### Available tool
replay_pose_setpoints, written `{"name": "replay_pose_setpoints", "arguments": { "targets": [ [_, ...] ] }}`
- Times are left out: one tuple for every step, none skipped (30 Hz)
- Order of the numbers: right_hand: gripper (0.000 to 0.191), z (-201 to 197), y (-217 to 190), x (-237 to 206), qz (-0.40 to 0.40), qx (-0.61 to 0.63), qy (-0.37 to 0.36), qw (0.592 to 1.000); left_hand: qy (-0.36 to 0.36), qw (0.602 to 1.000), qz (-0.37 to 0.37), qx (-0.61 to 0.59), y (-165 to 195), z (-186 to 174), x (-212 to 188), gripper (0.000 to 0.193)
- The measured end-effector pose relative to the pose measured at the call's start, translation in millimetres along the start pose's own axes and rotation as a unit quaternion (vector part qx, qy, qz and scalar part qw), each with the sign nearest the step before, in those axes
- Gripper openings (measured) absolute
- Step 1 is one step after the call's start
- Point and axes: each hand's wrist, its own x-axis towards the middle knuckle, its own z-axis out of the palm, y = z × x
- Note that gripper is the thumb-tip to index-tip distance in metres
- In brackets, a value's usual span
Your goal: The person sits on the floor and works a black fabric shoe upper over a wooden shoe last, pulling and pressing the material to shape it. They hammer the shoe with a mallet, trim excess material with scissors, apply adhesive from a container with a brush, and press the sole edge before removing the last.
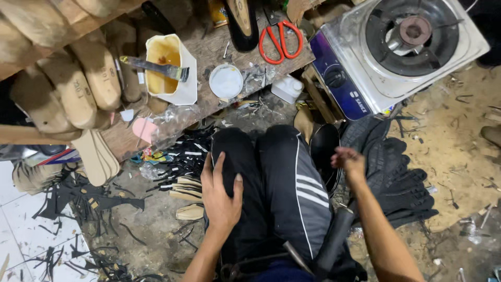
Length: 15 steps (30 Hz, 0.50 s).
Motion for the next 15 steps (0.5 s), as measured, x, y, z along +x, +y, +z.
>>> {"name": "replay_pose_setpoints", "arguments": {
  "targets": [
    [0.023,11.0,14.7,-4.7,0.055,-0.008,-0.016,0.998,0.0,1.0,0.002,0.004,2.7,-1.9,0.4,0.06],
    [0.022,22.4,28.7,-10.2,0.048,0.028,-0.055,0.997,-0.002,1.0,0.005,0.008,5.2,-3.5,1.0,0.06],
    [0.022,32.8,40.1,-13.4,0.041,0.063,-0.092,0.993,-0.005,1.0,0.001,0.006,6.8,-4.6,2.1,0.059],
    [0.026,48.8,46.3,-12.4,0.014,-0.01,-0.079,0.997,-0.008,1.0,-0.005,0.005,8.8,-5.1,2.0,0.059],
    [0.03,60.9,50.0,-9.1,-0.016,-0.084,-0.065,0.994,-0.01,1.0,-0.009,0.004,9.7,-5.7,2.4,0.059],
    [0.032,68.3,49.4,-3.8,-0.072,-0.151,-0.039,0.985,-0.009,1.0,-0.017,0.008,10.7,-5.0,2.8,0.059],
    [0.036,82.9,50.0,3.1,-0.128,-0.216,-0.014,0.968,-0.009,1.0,-0.025,0.013,11.1,-5.1,2.7,0.059],
    [0.04,93.0,48.9,11.7,-0.183,-0.28,0.011,0.942,-0.008,0.999,-0.033,0.018,11.2,-5.0,2.6,0.059],
    [0.039,99.0,46.6,23.1,-0.185,-0.345,0.029,0.92,-0.012,0.999,-0.037,0.016,11.2,-4.3,2.4,0.059],
    [0.036,106.6,46.1,33.3,-0.191,-0.392,0.045,0.899,-0.015,0.999,-0.042,0.016,11.2,-4.3,2.0,0.059],
    [0.034,111.8,45.4,45.0,-0.191,-0.439,0.059,0.876,-0.017,0.999,-0.046,0.015,10.9,-4.2,1.8,0.058],
    [0.033,115.9,44.7,56.9,-0.191,-0.481,0.071,0.853,-0.012,0.999,-0.041,0.021,11.0,-3.2,1.8,0.058],
    [0.032,118.6,44.1,67.4,-0.179,-0.518,0.074,0.833,-0.007,0.999,-0.035,0.026,10.6,-2.6,2.0,0.058],
    [0.032,120.7,43.5,77.0,-0.172,-0.555,0.078,0.81,-0.002,0.999,-0.03,0.032,10.8,-2.0,1.7,0.058],
    [0.033,120.9,42.5,84.7,-0.137,-0.574,0.063,0.805,-0.004,0.999,-0.037,0.033,10.4,-1.8,1.8,0.058]
  ]
}}
